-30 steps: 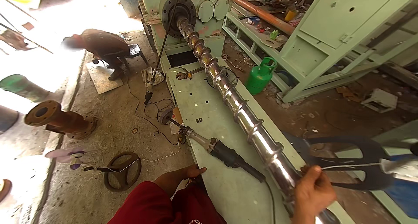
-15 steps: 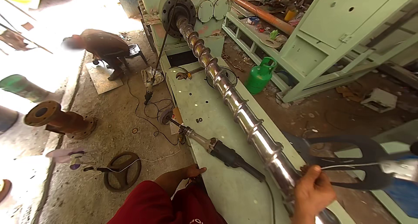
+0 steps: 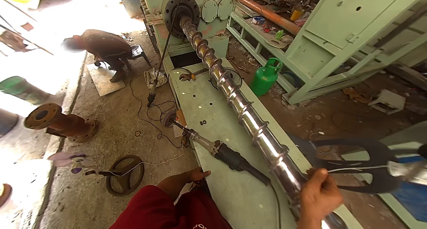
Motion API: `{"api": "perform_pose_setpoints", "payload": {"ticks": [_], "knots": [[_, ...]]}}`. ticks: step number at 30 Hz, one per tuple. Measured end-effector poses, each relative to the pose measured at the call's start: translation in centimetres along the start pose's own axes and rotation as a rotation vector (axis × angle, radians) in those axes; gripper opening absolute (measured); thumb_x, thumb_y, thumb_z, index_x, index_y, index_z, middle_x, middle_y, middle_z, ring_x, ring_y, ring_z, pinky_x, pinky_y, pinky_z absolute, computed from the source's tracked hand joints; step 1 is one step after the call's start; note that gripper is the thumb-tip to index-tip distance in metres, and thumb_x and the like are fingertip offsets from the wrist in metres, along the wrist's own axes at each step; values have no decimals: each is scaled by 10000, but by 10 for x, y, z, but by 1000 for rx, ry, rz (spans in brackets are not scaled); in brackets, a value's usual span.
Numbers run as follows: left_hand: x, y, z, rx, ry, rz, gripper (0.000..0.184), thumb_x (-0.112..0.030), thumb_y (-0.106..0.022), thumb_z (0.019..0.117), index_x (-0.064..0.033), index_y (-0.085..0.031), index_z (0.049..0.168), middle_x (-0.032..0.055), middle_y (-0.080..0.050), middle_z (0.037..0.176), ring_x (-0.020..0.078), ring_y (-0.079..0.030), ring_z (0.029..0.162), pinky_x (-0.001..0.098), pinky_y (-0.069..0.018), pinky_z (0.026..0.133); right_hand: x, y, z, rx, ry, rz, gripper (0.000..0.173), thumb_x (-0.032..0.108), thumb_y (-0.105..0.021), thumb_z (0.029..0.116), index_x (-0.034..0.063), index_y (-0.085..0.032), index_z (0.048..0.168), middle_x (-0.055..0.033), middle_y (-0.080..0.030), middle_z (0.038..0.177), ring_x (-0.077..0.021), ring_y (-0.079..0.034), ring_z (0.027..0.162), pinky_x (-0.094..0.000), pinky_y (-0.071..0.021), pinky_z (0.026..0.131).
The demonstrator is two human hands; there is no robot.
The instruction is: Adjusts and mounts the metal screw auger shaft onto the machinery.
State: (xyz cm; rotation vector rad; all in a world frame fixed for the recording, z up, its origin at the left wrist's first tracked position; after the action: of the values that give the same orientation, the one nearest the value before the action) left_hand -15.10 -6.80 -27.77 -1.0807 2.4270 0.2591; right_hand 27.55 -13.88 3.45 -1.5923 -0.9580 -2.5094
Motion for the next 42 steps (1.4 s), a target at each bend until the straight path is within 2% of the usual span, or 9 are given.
{"api": "perform_pose_setpoints", "payload": {"ticks": [7, 22, 33, 42], "knots": [[-2, -1, -3, 0, -4, 12, 674, -559, -526, 1044, 5, -492, 1412, 238, -663, 1219, 328, -710, 1032, 493, -591, 899, 1, 0, 0, 5, -1, -5, 478, 323, -437, 1115, -54, -706, 993, -128, -712, 862, -105, -686, 811, -318, -558, 798], [-1, -1, -2, 1, 1, 0, 664, -550, -539, 1042, 6, -495, 1402, 232, -665, 1205, 319, -712, 1010, 485, -592, 888, 2, 1, 0, -1, 11, 5, 472, 326, -442, 1114, -44, -703, 980, -114, -705, 844, -92, -680, 794, -300, -556, 773], [0, 0, -1, 7, -6, -5, 676, -547, -550, 1038, 13, -485, 1411, 244, -653, 1236, 336, -705, 1054, 502, -588, 909, 3, 1, -1, 8, -1, -13, 472, 317, -431, 1116, -54, -703, 1006, -134, -716, 878, -123, -692, 832, -333, -559, 810], [0, 1, -1, -4, 5, -6, 687, -547, -564, 1032, 19, -476, 1412, 249, -651, 1235, 341, -706, 1049, 501, -591, 907, 1, 0, 0, 1, -3, -7, 473, 326, -441, 1115, -47, -709, 1004, -132, -719, 878, -112, -695, 832, -318, -563, 808]]}}
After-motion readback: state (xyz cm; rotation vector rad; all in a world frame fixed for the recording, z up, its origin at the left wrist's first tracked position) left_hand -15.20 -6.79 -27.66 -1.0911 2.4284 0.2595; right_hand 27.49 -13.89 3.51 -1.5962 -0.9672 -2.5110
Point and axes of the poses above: each hand's wrist, its own z-axis towards the middle knuckle, its own y-axis out of the back of the hand, x = y × z, the point moved 9 cm from there along z, towards the middle knuckle
